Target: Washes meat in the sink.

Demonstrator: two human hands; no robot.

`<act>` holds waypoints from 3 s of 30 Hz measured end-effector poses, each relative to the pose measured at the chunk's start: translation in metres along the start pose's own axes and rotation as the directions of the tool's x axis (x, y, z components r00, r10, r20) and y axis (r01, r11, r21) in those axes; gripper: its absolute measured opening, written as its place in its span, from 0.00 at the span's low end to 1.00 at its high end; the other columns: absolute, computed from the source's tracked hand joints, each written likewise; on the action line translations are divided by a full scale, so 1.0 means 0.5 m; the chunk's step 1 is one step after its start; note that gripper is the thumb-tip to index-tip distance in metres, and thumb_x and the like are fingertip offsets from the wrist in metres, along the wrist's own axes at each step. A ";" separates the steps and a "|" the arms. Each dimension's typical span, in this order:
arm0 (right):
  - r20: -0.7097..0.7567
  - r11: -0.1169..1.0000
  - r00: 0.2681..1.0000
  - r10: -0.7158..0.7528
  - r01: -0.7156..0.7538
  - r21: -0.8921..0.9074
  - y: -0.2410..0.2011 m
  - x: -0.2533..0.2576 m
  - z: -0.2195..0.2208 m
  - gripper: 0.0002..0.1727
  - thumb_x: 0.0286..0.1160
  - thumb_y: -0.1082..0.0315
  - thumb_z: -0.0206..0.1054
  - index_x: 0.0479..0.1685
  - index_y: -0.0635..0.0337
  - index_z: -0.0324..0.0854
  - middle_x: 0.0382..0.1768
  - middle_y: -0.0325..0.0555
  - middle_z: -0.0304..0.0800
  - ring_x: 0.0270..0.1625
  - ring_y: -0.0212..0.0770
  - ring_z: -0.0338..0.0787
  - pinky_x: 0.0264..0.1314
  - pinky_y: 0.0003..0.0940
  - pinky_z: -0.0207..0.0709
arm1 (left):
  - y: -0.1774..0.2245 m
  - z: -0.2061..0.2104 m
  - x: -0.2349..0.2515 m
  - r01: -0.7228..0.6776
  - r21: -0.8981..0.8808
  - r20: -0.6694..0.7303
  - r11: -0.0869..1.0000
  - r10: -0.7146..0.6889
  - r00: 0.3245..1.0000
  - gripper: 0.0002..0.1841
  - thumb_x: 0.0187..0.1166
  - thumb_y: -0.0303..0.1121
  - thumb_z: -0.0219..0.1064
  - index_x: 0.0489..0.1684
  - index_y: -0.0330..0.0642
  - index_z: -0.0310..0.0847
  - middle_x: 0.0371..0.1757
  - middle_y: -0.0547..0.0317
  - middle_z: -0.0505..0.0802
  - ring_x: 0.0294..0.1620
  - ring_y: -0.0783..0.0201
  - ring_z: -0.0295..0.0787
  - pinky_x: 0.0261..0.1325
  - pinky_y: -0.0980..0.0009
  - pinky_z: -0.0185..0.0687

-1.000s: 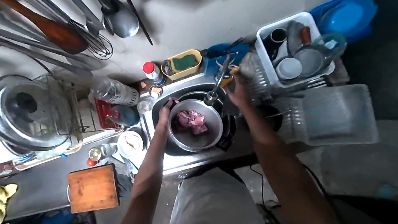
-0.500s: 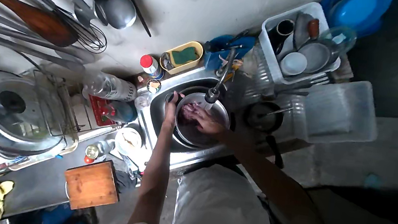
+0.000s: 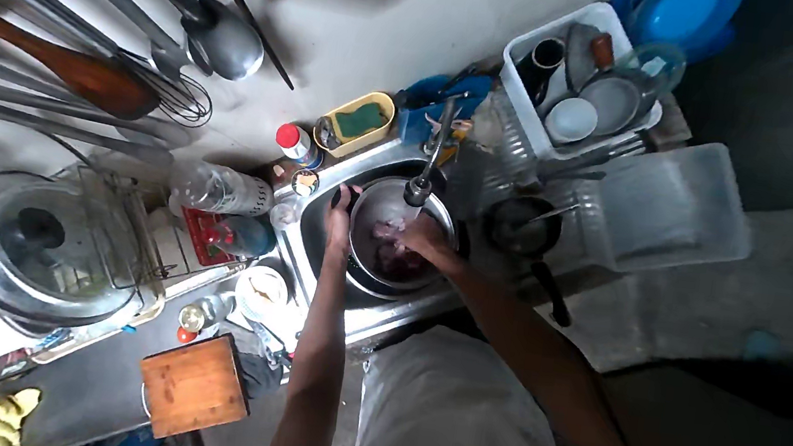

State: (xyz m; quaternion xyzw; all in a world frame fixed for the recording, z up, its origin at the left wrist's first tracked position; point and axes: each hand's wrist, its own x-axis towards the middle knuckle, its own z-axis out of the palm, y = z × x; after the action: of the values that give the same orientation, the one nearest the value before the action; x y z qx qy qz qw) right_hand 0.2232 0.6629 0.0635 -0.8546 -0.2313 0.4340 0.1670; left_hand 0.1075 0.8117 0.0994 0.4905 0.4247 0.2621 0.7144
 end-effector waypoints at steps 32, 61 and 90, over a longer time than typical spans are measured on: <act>-0.064 0.948 0.977 -0.204 0.213 0.235 0.009 -0.027 -0.038 0.22 0.80 0.54 0.70 0.61 0.63 0.84 0.57 0.65 0.89 0.60 0.64 0.89 0.64 0.68 0.80 | 0.031 0.000 0.003 -0.137 0.100 0.017 0.986 0.136 0.991 0.24 0.95 0.45 0.46 0.46 0.39 0.87 0.40 0.56 0.93 0.41 0.65 0.91 0.50 0.65 0.89; 0.037 0.854 0.995 -0.089 0.057 0.517 0.050 0.025 0.041 0.41 0.78 0.27 0.56 0.70 0.54 0.79 0.50 0.58 0.92 0.46 0.55 0.95 0.50 0.62 0.89 | 0.046 -0.001 -0.014 -0.220 0.181 0.073 0.959 0.210 0.975 0.22 0.95 0.44 0.48 0.46 0.41 0.88 0.39 0.59 0.93 0.40 0.68 0.90 0.48 0.68 0.88; 0.193 0.655 0.981 0.004 -0.149 0.741 0.007 -0.013 -0.027 0.26 0.92 0.53 0.54 0.75 0.63 0.74 0.57 0.61 0.90 0.50 0.54 0.95 0.51 0.52 0.92 | 0.050 0.009 -0.060 -0.173 0.280 0.081 0.944 0.156 0.984 0.24 0.93 0.54 0.47 0.52 0.51 0.89 0.48 0.65 0.94 0.47 0.71 0.90 0.54 0.67 0.87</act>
State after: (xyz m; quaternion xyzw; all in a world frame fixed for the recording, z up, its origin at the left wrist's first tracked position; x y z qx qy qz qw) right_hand 0.2318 0.6556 0.0736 -0.6764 -0.0087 0.5703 0.4659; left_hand 0.0975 0.7954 0.1339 0.6296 0.3949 0.2422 0.6237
